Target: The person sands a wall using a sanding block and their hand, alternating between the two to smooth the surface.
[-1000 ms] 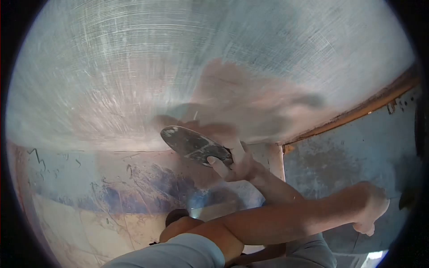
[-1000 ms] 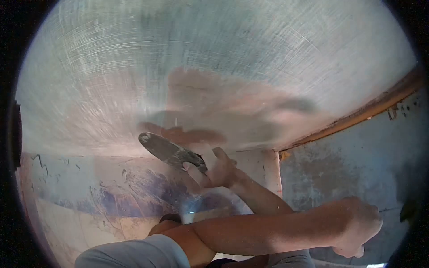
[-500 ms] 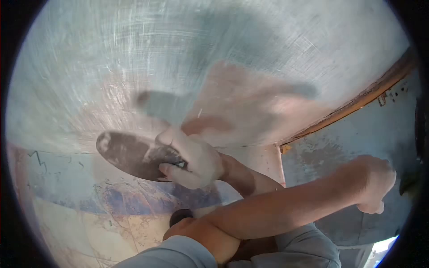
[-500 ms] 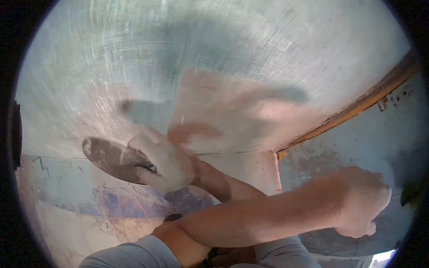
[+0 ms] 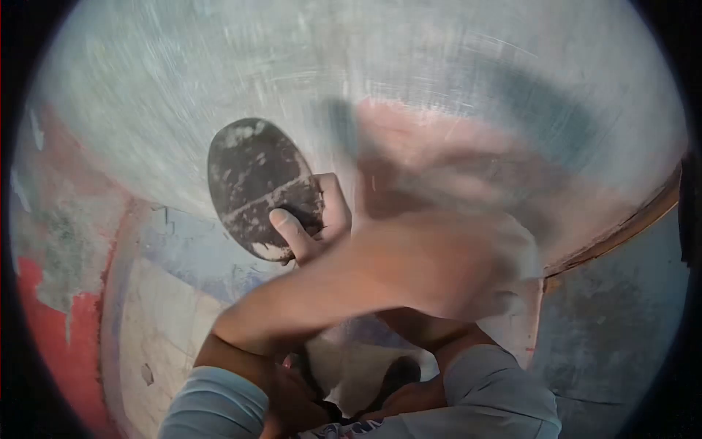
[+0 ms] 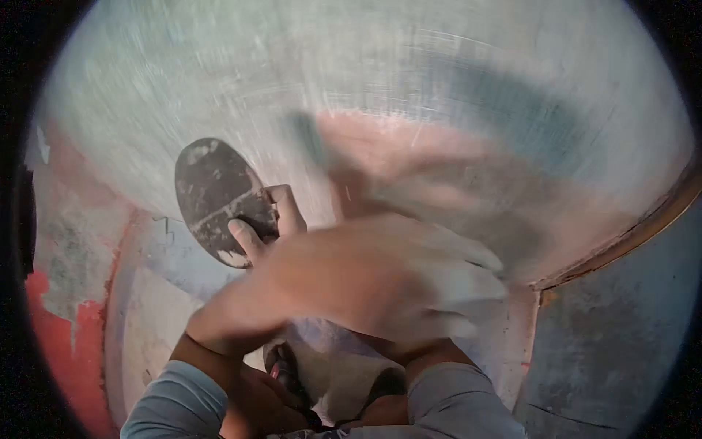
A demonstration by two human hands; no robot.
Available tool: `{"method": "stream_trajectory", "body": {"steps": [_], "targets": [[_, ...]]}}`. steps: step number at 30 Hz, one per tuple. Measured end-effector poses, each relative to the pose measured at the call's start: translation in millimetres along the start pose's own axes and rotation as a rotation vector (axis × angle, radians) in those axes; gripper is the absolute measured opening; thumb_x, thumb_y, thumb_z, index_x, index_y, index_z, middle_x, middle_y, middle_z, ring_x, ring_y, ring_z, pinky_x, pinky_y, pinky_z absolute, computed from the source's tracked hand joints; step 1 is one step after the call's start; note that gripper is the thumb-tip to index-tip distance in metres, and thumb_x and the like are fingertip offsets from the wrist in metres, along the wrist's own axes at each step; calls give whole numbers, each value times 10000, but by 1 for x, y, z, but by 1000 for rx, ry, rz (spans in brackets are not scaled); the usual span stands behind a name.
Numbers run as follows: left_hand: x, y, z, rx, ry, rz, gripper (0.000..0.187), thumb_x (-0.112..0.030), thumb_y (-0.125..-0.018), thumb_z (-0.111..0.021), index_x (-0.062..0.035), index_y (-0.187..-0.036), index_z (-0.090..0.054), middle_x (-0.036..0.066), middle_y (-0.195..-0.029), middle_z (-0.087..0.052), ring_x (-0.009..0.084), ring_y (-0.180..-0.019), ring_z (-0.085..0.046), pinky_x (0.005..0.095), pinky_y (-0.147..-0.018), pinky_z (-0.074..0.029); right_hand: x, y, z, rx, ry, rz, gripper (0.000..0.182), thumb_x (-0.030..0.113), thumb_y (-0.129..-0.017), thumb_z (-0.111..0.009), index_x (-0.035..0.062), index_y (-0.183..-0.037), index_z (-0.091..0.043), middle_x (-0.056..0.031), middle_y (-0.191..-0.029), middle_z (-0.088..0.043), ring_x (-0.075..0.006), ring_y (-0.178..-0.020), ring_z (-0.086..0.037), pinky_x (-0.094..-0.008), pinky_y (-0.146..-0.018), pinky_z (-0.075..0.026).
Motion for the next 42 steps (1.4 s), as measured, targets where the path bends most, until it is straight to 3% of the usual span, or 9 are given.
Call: {"method": "stream_trajectory", "body": {"steps": [2, 6, 10, 16, 20, 23, 30, 32, 42], "targets": [[-3, -3, 38, 157, 16, 100, 306, -183, -918, -741, -15, -1172, -707, 163, -1200, -718, 346, -1080, -709, 418, -883, -578, 7, -10, 15, -22, -38, 119, 380, 145, -910, -780, 7, -1143, -513, -70, -941, -656, -116, -861, -588, -309, -756, -498], [-5, 24, 129, -213, -303, 26, 116, -60, -951, -687, 11, -1016, -752, 151, -960, -763, 246, -856, -735, 334, -761, -575, 17, -31, 61, -133, -61, 527, 354, 70, -894, -768, -50, -1165, -574, -68, -983, -659, -151, -892, -617, -305, -813, -516], [58, 88, 145, -1015, 38, 149, 428, -305, -1115, -437, 44, -1305, -596, 156, -1176, -669, 240, -1106, -637, 388, -1002, -479, 31, -28, 98, -186, -106, 553, 343, -19, -950, -662, -63, -1265, -533, -71, -1103, -648, -123, -968, -591, -265, -869, -489], [119, 147, 17, -768, 535, 601, 679, -494, -1106, -416, 40, -1526, -399, 150, -1531, -460, 249, -1414, -433, 392, -1204, -319, -6, -13, 102, -150, 58, 403, 384, 33, -964, -658, -45, -1290, -470, -102, -1097, -606, -132, -968, -562, -295, -864, -497], [138, 162, -17, -1161, 1050, 907, 451, -397, -1110, -485, -35, -1375, -534, 84, -1194, -638, 206, -1058, -656, 354, -891, -555, -32, -6, 101, -215, 182, 315, 407, 40, -964, -628, -28, -1320, -442, -109, -1139, -591, -141, -1001, -566, -313, -874, -511], [151, 175, -29, -1056, 1141, 658, 462, -408, -1107, -492, -30, -1367, -545, 81, -1213, -635, 193, -1078, -647, 341, -899, -549, -45, -6, 103, -232, 204, 196, 405, 66, -968, -616, -26, -1322, -443, -118, -1167, -594, -164, -1029, -579, -333, -901, -510], [183, 203, -44, -1078, 1156, 701, 302, -231, -1037, -662, -32, -1261, -634, 41, -1130, -668, 161, -1038, -648, 318, -888, -538, -46, 3, 98, -361, 637, 427, 672, 97, -990, -586, -72, -1575, -301, -127, -1242, -633, -179, -1101, -597, -325, -967, -499], [185, 201, -44, -1070, 1202, 648, 299, -237, -1033, -669, -31, -1248, -646, 33, -1116, -672, 159, -1030, -649, 314, -877, -537, -63, 1, 101, -134, 408, -9, 570, 90, -1005, -574, -78, -1528, -423, -137, -1216, -673, -179, -1094, -606, -309, -985, -490], [157, 169, 2, -1153, 913, 782, 307, -241, -986, -732, 49, -1086, -741, 52, -996, -728, 111, -870, -659, 275, -747, -522, -14, -22, 77, -244, 507, 336, 450, 61, -992, -600, -61, -1425, -574, -190, -1225, -716, -131, -1083, -608, -289, -944, -505]]}}
Point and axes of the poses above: each hand's wrist, its own y-axis away from the middle knuckle, its own z-axis out of the back of the hand, x = y × z, the point moved 5 cm from there along -y, towards the middle knuckle
